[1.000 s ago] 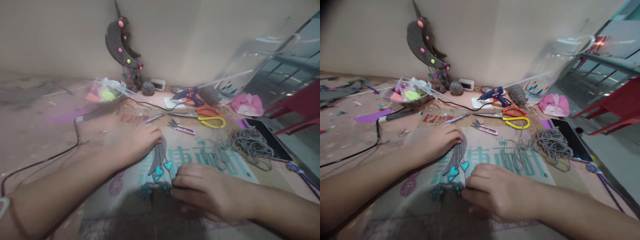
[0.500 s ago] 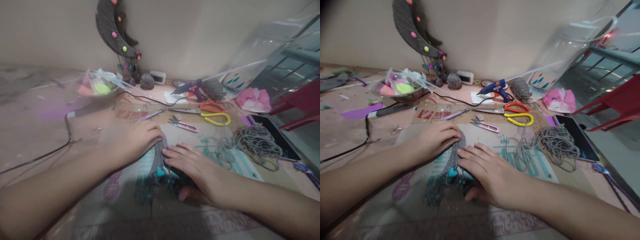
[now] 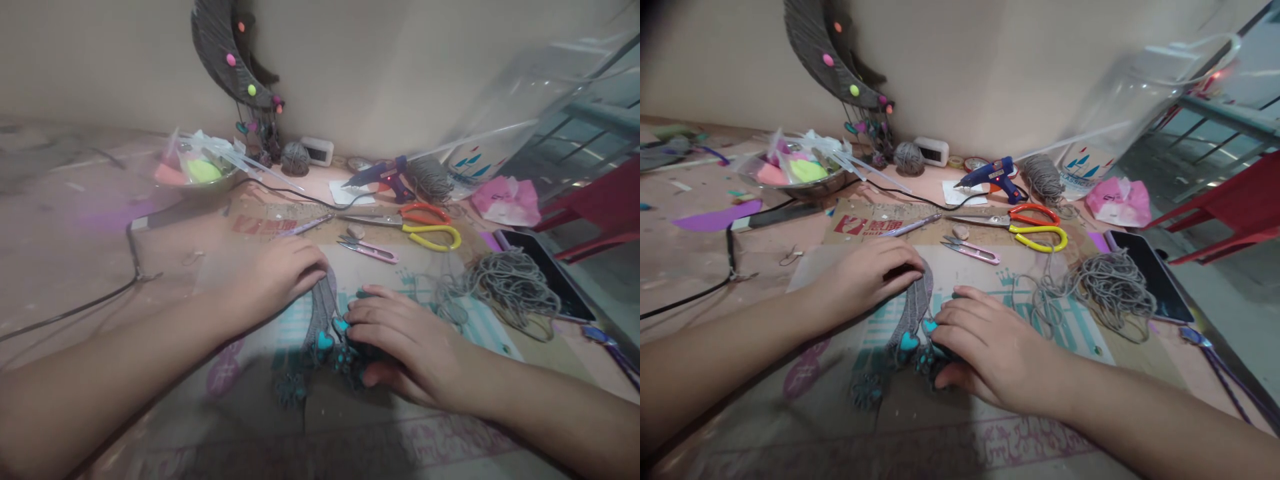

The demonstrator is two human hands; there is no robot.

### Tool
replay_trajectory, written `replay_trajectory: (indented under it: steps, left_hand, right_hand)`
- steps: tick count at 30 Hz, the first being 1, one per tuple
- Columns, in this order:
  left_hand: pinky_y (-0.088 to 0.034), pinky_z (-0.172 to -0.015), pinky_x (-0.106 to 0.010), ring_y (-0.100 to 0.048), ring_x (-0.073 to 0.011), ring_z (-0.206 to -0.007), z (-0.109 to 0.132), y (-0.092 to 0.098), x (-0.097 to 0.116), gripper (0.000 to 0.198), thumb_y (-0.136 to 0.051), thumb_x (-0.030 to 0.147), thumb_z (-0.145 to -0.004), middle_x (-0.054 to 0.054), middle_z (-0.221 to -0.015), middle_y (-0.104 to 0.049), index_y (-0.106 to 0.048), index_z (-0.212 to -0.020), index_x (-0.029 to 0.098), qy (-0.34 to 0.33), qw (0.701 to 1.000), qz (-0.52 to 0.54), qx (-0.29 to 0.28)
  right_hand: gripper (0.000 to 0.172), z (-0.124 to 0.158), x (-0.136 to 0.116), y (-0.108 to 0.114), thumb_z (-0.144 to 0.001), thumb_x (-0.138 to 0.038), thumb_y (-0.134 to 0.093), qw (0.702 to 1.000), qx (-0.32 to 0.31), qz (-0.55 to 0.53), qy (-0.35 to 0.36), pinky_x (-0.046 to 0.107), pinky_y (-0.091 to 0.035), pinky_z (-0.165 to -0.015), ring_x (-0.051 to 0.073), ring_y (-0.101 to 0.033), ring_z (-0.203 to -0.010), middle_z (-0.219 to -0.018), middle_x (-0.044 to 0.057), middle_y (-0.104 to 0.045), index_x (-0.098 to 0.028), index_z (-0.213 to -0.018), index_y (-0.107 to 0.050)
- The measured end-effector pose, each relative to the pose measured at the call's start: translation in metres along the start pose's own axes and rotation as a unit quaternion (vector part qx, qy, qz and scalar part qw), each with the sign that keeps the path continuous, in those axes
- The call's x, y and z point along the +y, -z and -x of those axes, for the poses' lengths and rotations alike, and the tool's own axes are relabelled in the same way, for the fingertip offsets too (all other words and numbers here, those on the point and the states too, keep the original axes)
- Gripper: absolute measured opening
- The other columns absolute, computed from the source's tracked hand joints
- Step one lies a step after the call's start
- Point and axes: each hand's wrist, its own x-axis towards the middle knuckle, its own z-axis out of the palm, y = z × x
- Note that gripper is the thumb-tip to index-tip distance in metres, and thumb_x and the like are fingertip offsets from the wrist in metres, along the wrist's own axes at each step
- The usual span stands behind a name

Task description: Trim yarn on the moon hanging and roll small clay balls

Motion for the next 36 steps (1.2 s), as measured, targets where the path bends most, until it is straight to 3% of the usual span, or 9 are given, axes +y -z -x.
replay_trajectory:
  steps: [7,15,23,30,36]
  left_hand:
    - [-0.052,-0.091,-0.037,-0.066,-0.0203,-0.099,0.008,0.008,0.005,0.025,-0.044,0.012,-0.095,-0.007,-0.107,-0.073,-0.066,-0.107,0.017,0.006,1.0,0.005,0.004]
    - [-0.054,-0.086,-0.039,-0.066,-0.0224,-0.097,0.009,0.008,0.009,0.03,-0.046,0.015,-0.094,-0.01,-0.106,-0.072,-0.073,-0.107,0.018,-0.092,0.995,-0.045,0.018]
    - [-0.054,-0.087,-0.041,-0.066,-0.0237,-0.097,0.005,0.009,0.011,0.03,-0.046,0.016,-0.094,-0.01,-0.105,-0.072,-0.072,-0.107,0.016,-0.077,0.996,-0.04,-0.011]
    - [-0.052,-0.091,-0.039,-0.065,-0.0224,-0.1,0.004,0.01,0.008,0.025,-0.044,0.022,-0.099,-0.01,-0.106,-0.071,-0.066,-0.11,0.015,-0.021,0.999,-0.015,-0.027]
    - [-0.053,-0.085,-0.039,-0.065,-0.0233,-0.097,0.007,0.008,0.007,0.027,-0.044,0.015,-0.097,-0.009,-0.107,-0.071,-0.07,-0.106,0.018,-0.095,0.994,-0.055,-0.02]
  right_hand:
    - [0.034,0.001,0.001,0.0,-0.099,-0.042,-0.052,1.0,-0.007,-0.007,0.003,0.048,-0.04,-0.113,0.022,-0.063,-0.115,-0.113,0.014,-0.07,-0.015,-0.119,-0.057]
    - [0.037,0.001,0.001,0.0,-0.1,-0.043,-0.049,1.0,-0.021,0.014,0.002,0.049,-0.039,-0.113,0.023,-0.063,-0.114,-0.111,0.015,-0.071,-0.012,-0.116,-0.06]
    - [0.035,0.002,0.002,0.001,-0.1,-0.04,-0.05,0.998,-0.027,0.054,-0.001,0.05,-0.038,-0.114,0.025,-0.062,-0.116,-0.116,0.015,-0.07,-0.011,-0.116,-0.063]
    - [0.034,0.001,0.001,0.002,-0.1,-0.038,-0.05,0.998,-0.023,0.059,-0.002,0.05,-0.038,-0.114,0.024,-0.062,-0.115,-0.115,0.014,-0.071,-0.011,-0.114,-0.064]
    - [0.033,0.001,0.001,0.003,-0.099,-0.038,-0.051,0.998,-0.032,0.061,-0.007,0.05,-0.036,-0.115,0.024,-0.062,-0.116,-0.115,0.014,-0.07,-0.011,-0.115,-0.064]
